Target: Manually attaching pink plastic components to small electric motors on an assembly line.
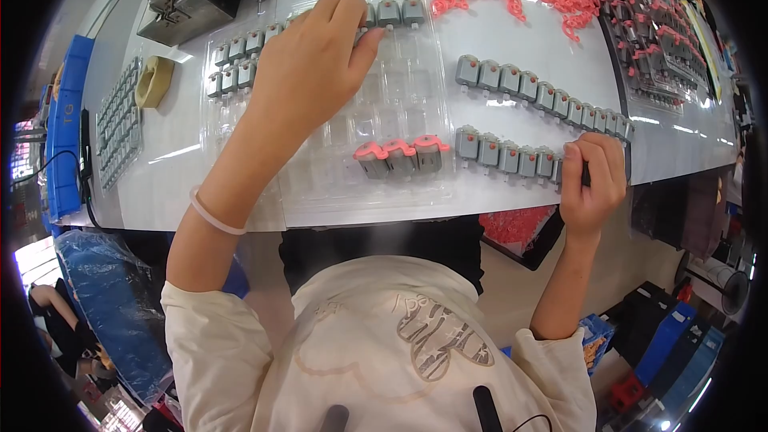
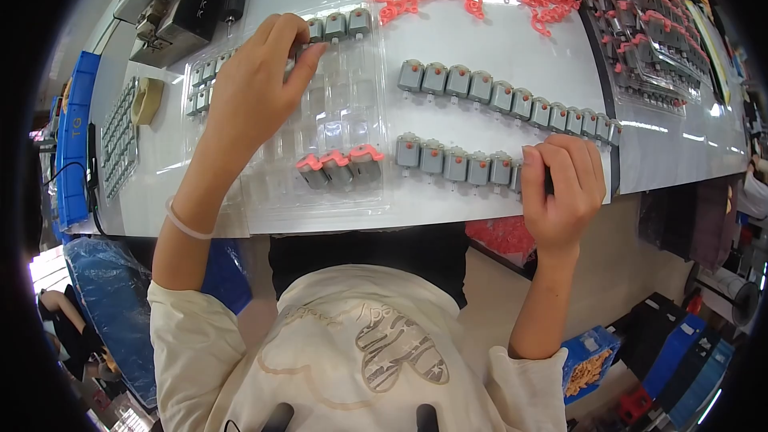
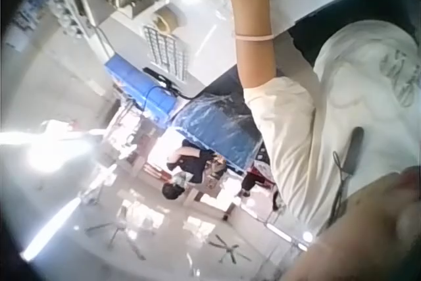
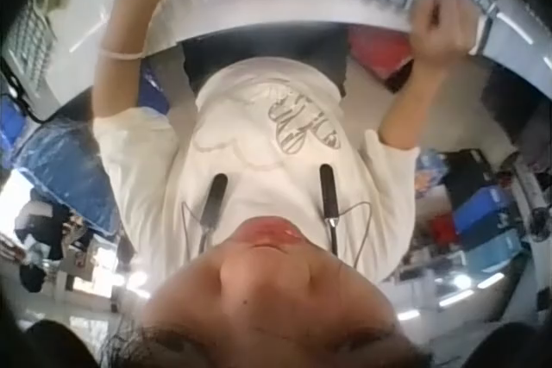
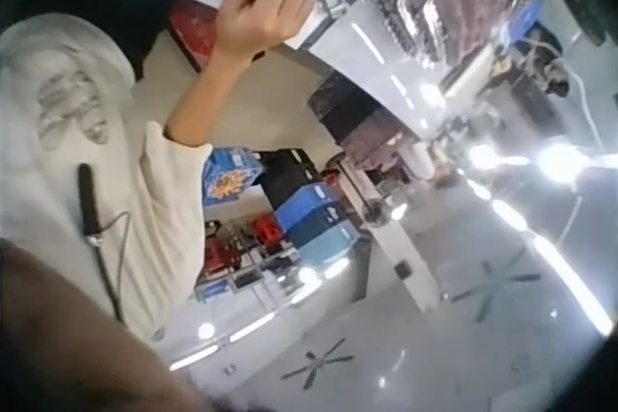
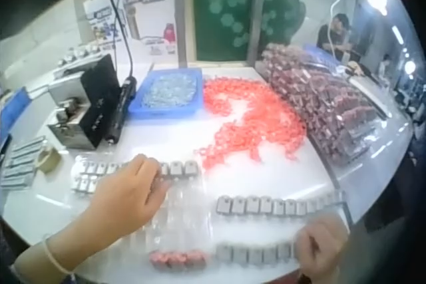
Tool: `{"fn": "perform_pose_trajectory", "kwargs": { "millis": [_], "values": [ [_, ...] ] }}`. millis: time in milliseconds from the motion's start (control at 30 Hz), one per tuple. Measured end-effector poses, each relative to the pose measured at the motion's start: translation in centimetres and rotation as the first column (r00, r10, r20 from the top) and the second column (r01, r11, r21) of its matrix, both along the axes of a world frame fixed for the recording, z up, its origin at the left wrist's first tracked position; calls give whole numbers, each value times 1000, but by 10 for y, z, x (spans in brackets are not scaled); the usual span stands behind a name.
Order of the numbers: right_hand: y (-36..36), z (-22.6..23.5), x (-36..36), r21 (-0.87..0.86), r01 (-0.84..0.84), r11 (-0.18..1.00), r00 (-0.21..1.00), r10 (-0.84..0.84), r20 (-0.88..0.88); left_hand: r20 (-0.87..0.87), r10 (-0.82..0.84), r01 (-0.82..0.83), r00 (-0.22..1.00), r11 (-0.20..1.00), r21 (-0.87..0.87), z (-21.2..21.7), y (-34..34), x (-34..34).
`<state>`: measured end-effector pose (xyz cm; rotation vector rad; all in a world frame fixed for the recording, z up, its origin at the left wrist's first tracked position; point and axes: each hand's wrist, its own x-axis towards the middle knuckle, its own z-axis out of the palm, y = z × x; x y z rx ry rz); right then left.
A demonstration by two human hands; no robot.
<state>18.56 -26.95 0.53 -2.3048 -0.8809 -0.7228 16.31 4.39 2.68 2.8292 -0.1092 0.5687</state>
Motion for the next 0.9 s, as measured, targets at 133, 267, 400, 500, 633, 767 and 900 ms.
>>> {"fn": "perform_pose_trajectory", "kwargs": {
  "millis": [133, 267, 400, 500, 633, 767, 900],
  "values": [
    [0, 0, -1, 0, 6, 1000, 1000, -6, -10, 93, -22, 9, 995, 989, 145, -4, -1, -4],
    [0, 1, -1, -7, 17, 1000, 1000, -17, -16, 58, -5, -1, 998, 995, 101, -2, -3, -6],
    [0, 1, -2, -4, 16, 1000, 1000, -16, -17, -12, -13, 13, 1000, 1000, 4, 0, -2, -9],
    [0, 2, -3, -8, 15, 1000, 1000, -15, -21, 27, -9, 10, 1000, 999, -42, -6, -3, -10],
    [1, 1, -2, -1, 20, 1000, 999, -20, -28, 55, 47, -46, 997, 999, -15, -7, -7, -11],
    [0, 1, -2, 2, 17, 1000, 1000, -17, -18, -14, 62, -63, 998, 992, -110, 0, -8, -9],
    [1, 1, -2, -7, 12, 1000, 1000, -12, -26, 15, -34, 36, 999, 989, -146, -6, -5, -10]
  ]
}}
